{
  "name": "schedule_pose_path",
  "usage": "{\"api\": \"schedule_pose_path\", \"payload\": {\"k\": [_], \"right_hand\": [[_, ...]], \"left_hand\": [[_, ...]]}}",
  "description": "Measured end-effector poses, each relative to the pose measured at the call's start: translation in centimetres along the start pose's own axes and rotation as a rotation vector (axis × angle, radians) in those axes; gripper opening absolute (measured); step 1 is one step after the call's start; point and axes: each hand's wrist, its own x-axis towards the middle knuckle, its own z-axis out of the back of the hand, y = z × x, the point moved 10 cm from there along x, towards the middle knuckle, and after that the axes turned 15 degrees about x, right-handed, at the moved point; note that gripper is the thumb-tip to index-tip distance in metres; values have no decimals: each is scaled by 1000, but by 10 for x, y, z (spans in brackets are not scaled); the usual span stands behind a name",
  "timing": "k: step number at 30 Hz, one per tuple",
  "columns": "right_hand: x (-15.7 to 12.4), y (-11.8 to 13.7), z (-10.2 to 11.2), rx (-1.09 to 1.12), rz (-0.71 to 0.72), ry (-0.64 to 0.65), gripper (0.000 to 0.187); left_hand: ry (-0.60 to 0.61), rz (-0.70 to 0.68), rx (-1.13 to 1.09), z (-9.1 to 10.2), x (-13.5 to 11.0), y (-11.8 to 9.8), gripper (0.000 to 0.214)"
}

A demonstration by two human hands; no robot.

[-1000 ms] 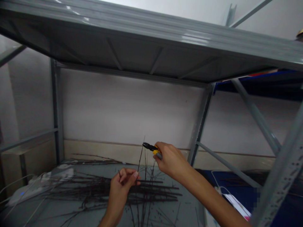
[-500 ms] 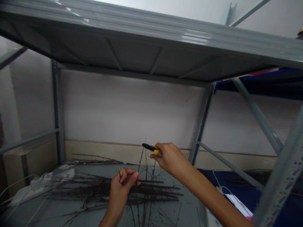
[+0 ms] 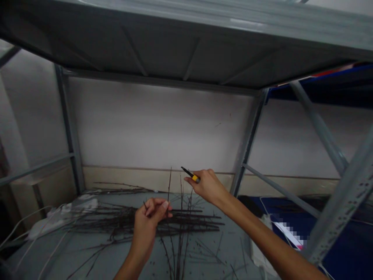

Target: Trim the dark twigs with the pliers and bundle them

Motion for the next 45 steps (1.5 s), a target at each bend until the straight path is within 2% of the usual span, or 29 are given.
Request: {"api": "schedule_pose_path", "payload": {"k": [3,5,9,13,18,21,26,28,34,39,43,45], "right_hand": [[-1,-21,-3,84,-93,-39,40],[-6,-39,-13,123,-150,-40,42],[-23,-75,-56,236,-243,36,39],[-40,-102,-98,295,-297,51,27],[-50,-120,-124,341,-353,36,20],[-54,-121,-124,392,-365,21,17],[-69,-114,-90,384,-315,-166,27],[-79,-109,-82,407,-307,-197,28],[-107,-83,-94,622,-342,-121,21],[-115,-62,-93,730,-328,-109,23],[-122,-60,-94,863,-379,-80,27],[-127,-60,-95,945,-424,-93,31]], "left_hand": [[-18,38,-69,2,-4,-5,51],[-26,62,-120,2,-7,-9,50],[4,106,-217,-2,-15,-18,50],[47,136,-305,-6,-25,-31,52],[68,163,-345,0,-36,-46,53],[39,164,-334,11,-38,-52,52],[28,160,-390,20,-39,-56,47],[38,152,-415,20,-39,-56,46],[71,153,-435,11,-38,-50,37],[93,121,-427,8,-29,-44,25],[87,58,-334,19,-11,-41,18],[90,-2,-232,27,1,-41,25]]}}
